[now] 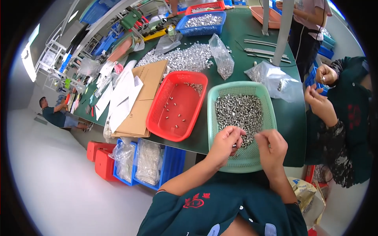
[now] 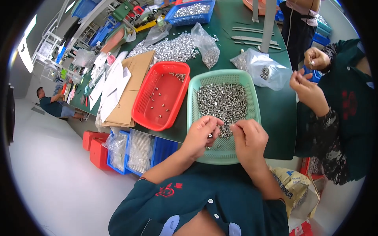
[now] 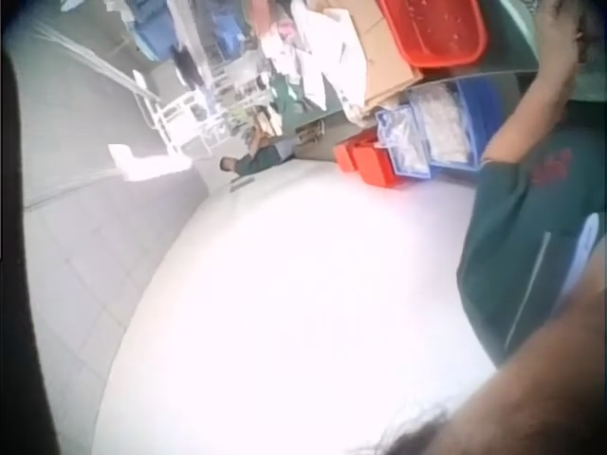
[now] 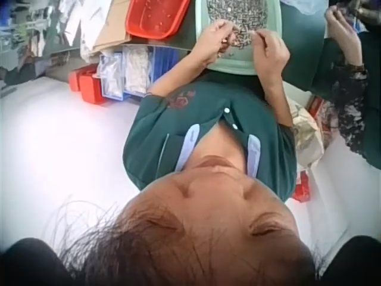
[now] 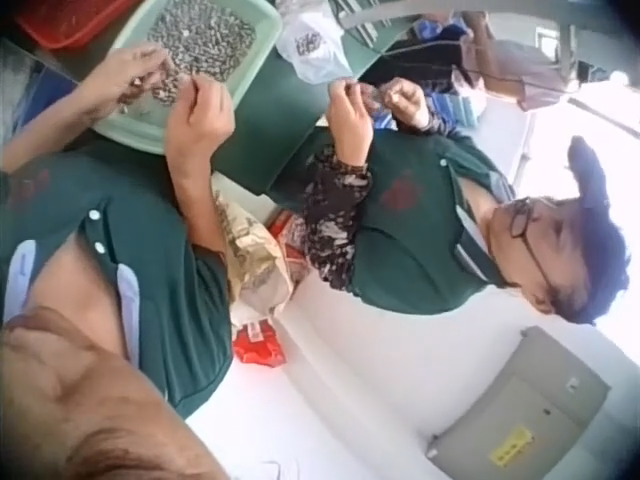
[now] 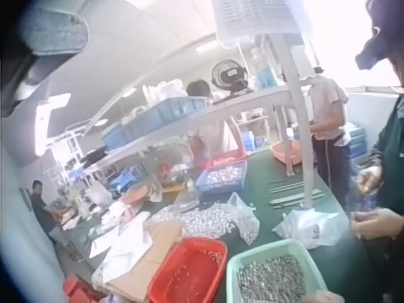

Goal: Sorting and inspecting small metal hardware components at a workbench.

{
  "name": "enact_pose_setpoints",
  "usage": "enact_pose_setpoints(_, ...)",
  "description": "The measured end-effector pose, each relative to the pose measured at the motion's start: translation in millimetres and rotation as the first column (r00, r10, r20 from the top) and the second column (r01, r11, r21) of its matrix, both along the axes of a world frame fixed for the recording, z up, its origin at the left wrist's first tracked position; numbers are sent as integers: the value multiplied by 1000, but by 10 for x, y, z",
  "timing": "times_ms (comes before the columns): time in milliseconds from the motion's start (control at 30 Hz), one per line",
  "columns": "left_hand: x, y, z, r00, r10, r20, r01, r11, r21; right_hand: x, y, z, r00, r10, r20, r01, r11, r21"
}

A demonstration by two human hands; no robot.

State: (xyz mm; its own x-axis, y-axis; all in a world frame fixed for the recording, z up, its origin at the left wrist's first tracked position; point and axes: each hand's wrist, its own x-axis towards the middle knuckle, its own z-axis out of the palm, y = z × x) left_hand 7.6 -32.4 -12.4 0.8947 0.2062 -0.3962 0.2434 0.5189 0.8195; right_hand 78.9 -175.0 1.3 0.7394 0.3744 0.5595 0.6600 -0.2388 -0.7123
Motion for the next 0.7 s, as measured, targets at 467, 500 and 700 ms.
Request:
enact_pose_setpoints(467, -91, -10, 73, 995, -81, 53, 95, 913, -396, -121, 63, -109, 870, 254, -422, -120, 940, 318)
enact_pose_setpoints(500, -94, -7, 66, 995, -82, 54, 96, 913, -396, -119, 63, -88, 871, 253, -422, -119, 941, 318)
enact_pose_setpoints(700, -123, 12, 18, 995, -77, 67, 97, 916, -390, -124, 64, 1, 882, 242, -406, -153, 959, 238)
